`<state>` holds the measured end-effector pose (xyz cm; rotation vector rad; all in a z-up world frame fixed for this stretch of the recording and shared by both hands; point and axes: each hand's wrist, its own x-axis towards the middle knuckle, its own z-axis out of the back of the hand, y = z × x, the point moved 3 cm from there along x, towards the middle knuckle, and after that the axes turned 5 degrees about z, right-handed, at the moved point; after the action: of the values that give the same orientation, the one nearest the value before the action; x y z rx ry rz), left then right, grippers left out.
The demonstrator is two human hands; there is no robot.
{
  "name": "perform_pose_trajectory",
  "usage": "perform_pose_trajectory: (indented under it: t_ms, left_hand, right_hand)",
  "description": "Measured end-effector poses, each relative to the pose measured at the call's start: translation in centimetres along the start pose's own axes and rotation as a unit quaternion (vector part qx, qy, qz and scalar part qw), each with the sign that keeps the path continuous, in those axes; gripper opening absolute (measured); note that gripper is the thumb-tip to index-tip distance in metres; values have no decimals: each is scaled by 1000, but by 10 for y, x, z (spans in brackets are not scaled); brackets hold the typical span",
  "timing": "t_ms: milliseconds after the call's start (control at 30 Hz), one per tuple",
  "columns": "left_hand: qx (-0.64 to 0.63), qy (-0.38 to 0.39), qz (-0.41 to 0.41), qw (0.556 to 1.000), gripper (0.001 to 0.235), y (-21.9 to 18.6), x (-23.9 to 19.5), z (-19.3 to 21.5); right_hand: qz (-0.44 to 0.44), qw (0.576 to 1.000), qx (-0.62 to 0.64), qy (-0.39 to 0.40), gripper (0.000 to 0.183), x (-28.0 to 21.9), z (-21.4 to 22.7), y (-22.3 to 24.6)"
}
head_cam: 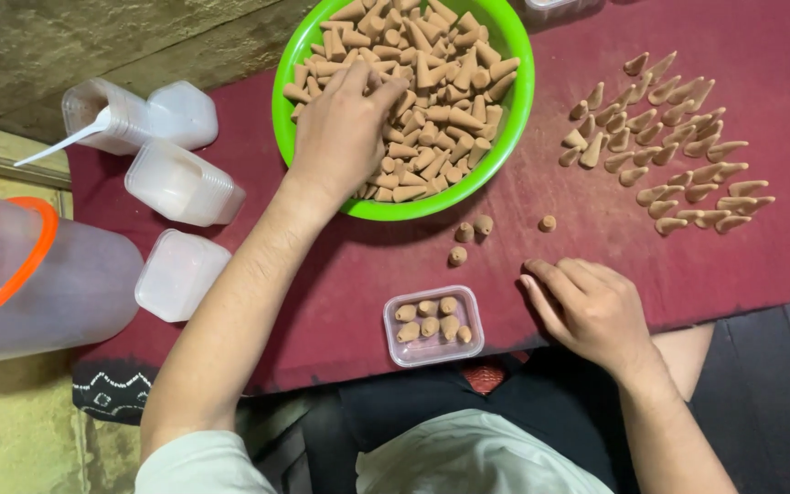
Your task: The person sorts small, cone-shaped clay objects from a green bowl into a small, clear plastic container. They pick up the cones by hand, place them into the container, and occasionally arrange them on the table surface.
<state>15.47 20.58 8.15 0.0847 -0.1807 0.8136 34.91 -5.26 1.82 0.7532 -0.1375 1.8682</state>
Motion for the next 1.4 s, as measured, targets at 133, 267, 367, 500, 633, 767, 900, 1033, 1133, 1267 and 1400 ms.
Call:
perform_pose_trajectory:
  t_ms: [133,267,367,500,633,767,900,1033,1133,1267,1400]
  left_hand:
    - [14,-21,-39,999,44,5,3,-9]
    - [-28,-46,-42,998,21,9,-2,-4]
    - [-92,-93,-47,990,15,6,-15,11]
    - [-155,-168,-75,971,10,-15,-47,41]
    - [-219,-147,-41,964,7,-40,-93,53]
    - [-319,-116,-17,940,4,-64,-134,72]
    - [-424,-18,21,905,25,-73,-174,66]
    - [-471,29,-38,881,35,-86,-189,63]
    - [-409,1,-40,912,25,-92,-195,60]
    - [-330,-58,-82,939,6,-94,-198,59]
    - [-288,-64,-83,952,14,-94,-199,58]
  right_hand:
    - [2,1000,3,-7,13,0,1,-2]
    - [7,1000,12,-15,12,-1,4,-2]
    - [10,1000,14,-17,12,-1,4,-2]
    - [7,1000,20,-18,13,-2,4,-4]
    - [1,999,31,-12,14,-5,3,-6]
    - [-15,998,66,-2,12,-5,3,-7]
    - [-31,997,70,11,10,-10,-2,-8]
    - [-26,998,54,30,6,-10,-4,-5]
    - [-34,998,48,31,5,-14,-5,-3]
    - [-41,998,41,28,2,-11,-5,-4]
    - [-37,998,39,33,2,-11,-7,-5]
